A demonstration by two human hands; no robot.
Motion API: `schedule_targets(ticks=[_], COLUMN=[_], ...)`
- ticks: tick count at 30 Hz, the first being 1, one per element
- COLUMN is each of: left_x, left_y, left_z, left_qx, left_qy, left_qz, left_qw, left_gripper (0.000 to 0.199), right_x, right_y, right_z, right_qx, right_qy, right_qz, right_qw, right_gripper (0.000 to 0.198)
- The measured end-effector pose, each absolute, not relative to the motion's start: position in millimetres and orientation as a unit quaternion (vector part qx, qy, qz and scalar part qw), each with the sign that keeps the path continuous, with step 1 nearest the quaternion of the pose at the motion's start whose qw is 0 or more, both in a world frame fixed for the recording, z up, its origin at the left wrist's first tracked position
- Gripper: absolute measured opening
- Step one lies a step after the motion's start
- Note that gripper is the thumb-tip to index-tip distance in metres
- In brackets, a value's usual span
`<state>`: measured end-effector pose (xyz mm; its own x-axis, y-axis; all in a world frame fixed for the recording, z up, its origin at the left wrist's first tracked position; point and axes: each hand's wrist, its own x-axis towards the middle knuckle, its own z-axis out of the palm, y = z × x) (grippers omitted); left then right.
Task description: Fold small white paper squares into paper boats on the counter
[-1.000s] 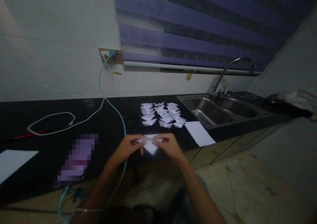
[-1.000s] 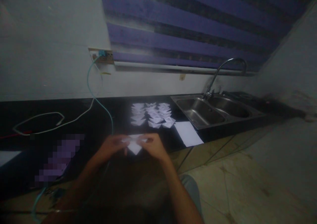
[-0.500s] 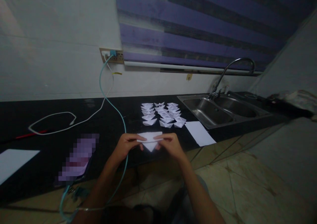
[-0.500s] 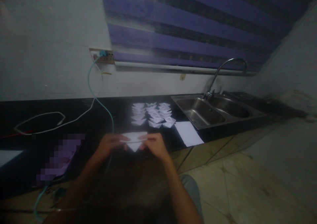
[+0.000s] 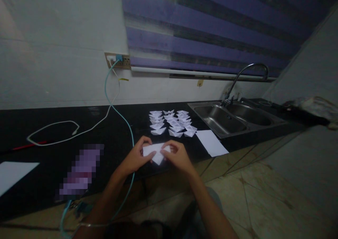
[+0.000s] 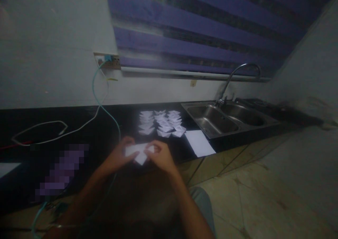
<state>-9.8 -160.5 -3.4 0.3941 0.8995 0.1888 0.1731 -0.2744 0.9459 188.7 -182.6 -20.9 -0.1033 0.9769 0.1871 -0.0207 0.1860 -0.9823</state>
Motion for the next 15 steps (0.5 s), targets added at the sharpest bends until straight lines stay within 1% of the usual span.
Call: schedule_targets(ticks=[4, 7, 8, 9, 12, 13, 15], left_x=[-9.6, -9.8, -10.1, -10.5, -11.7, -12.0, -12.5], left_y=[-164.3, -164.4, -163.8, -163.1, -161.6, -161.4, -161.6], left_z=[3.7, 3.8, 2.8, 1.5, -1.3, -1.7, -1.7], left_qx=[0.699, 0.706, 0.71, 0.715, 0.722, 0.722, 0.721], left_qy=[0.381, 0.383, 0.381, 0.379, 0.378, 0.378, 0.374], left_qz=[0.389, 0.381, 0.378, 0.375, 0.365, 0.361, 0.352], left_qw=[0.463, 0.459, 0.456, 0.452, 0.45, 0.454, 0.464], left_gripper=[0.034, 0.033, 0.034, 0.034, 0.035, 0.035, 0.034], right_x=[188.9, 188.6, 188.4, 188.3, 189.1, 189.8, 191.1], right_y=[-182.7, -181.8, -181.3, -180.7, -178.7, -178.1, -176.9], right_z=[-21.9, -19.3, -18.0, -16.8, -15.3, -15.5, -16.3], right_qx=[-0.412, -0.416, -0.414, -0.411, -0.415, -0.421, -0.43], right_qy=[-0.529, -0.541, -0.557, -0.576, -0.61, -0.612, -0.606], right_qz=[0.504, 0.498, 0.495, 0.491, 0.48, 0.476, 0.475], right_qw=[0.544, 0.535, 0.523, 0.508, 0.475, 0.472, 0.472], right_gripper=[0.053, 0.067, 0.066, 0.062, 0.037, 0.033, 0.031])
